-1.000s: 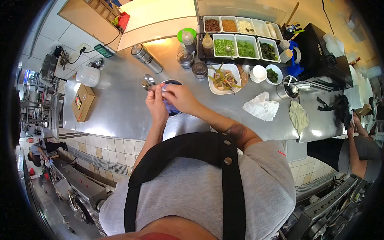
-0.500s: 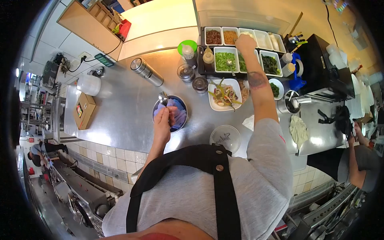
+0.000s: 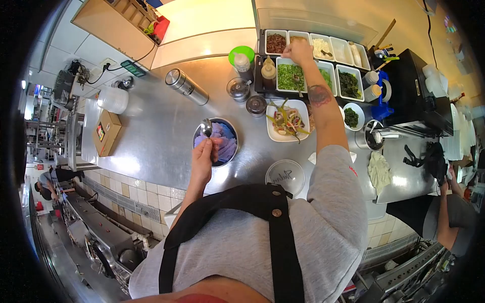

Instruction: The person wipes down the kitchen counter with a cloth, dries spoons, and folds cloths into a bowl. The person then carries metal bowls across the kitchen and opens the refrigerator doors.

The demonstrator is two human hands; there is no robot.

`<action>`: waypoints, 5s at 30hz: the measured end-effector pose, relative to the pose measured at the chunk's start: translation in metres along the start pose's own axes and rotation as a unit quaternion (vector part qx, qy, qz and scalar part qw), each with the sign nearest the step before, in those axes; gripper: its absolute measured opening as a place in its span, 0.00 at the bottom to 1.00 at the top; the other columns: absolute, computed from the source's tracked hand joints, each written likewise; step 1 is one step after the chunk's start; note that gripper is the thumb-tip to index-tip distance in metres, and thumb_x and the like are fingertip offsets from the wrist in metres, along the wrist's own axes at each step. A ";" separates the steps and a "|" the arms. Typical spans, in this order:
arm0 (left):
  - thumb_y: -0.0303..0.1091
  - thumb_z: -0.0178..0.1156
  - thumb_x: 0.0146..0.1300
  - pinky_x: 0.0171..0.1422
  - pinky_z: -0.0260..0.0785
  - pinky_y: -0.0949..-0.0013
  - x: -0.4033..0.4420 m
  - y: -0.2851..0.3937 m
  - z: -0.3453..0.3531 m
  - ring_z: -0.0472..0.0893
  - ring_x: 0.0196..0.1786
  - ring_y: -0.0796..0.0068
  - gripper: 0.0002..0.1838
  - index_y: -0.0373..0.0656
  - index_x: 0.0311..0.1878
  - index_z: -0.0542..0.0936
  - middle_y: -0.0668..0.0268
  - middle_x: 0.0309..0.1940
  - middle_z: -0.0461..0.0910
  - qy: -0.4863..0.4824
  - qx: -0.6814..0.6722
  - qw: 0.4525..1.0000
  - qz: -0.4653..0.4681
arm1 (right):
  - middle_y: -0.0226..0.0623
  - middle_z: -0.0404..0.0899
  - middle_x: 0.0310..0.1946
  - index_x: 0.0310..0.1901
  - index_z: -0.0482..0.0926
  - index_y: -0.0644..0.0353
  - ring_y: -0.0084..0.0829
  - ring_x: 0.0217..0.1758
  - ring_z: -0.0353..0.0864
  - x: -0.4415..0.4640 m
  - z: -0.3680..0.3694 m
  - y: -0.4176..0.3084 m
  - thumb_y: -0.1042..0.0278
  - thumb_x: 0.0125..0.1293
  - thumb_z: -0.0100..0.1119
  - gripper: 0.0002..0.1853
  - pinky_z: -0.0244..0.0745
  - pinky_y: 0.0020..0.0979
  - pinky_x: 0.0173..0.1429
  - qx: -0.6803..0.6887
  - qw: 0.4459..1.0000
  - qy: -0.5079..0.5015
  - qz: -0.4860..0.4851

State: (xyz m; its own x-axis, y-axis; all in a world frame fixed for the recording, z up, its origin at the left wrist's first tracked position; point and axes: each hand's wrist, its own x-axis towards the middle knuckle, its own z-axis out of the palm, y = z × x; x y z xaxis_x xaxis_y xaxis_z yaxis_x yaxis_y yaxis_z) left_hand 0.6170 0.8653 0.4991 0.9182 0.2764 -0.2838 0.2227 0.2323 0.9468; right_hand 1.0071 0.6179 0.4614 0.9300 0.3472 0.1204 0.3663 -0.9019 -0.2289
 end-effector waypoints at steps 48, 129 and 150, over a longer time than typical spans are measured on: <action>0.45 0.44 0.70 0.70 0.53 0.64 0.105 0.070 0.072 0.58 0.70 0.59 0.33 0.45 0.73 0.49 0.53 0.71 0.51 -0.120 0.217 0.915 0.318 | 0.18 0.62 0.15 0.29 0.73 0.60 0.12 0.16 0.56 -0.132 -0.078 -0.172 0.70 0.67 0.48 0.09 0.49 0.19 0.18 0.555 0.785 -0.254 -0.104; 0.41 0.55 0.58 0.36 0.65 0.68 -0.124 -0.165 0.084 0.73 0.30 0.73 0.19 0.38 0.48 0.76 0.64 0.32 0.78 0.111 0.225 0.956 -0.152 | 0.39 0.79 0.32 0.31 0.81 0.61 0.41 0.38 0.78 -0.453 0.031 -0.026 0.80 0.49 0.58 0.07 0.74 0.37 0.44 0.321 0.936 0.137 -0.040; 0.19 0.59 0.58 0.38 0.78 0.68 -0.116 -0.181 0.119 0.81 0.35 0.68 0.14 0.39 0.46 0.69 0.58 0.38 0.79 0.094 -0.064 0.980 -0.165 | 0.46 0.80 0.37 0.36 0.82 0.60 0.46 0.44 0.78 -0.455 0.020 -0.032 0.76 0.51 0.57 0.09 0.72 0.42 0.51 0.364 0.925 0.101 -0.049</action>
State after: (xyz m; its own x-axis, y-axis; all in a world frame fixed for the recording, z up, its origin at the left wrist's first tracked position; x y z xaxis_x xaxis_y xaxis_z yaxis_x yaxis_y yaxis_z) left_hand 0.5090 0.6805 0.3790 0.7242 0.3311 -0.6050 0.4424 0.4500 0.7758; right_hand 0.5730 0.4936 0.3949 0.8937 0.2966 0.3367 0.4399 -0.4317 -0.7875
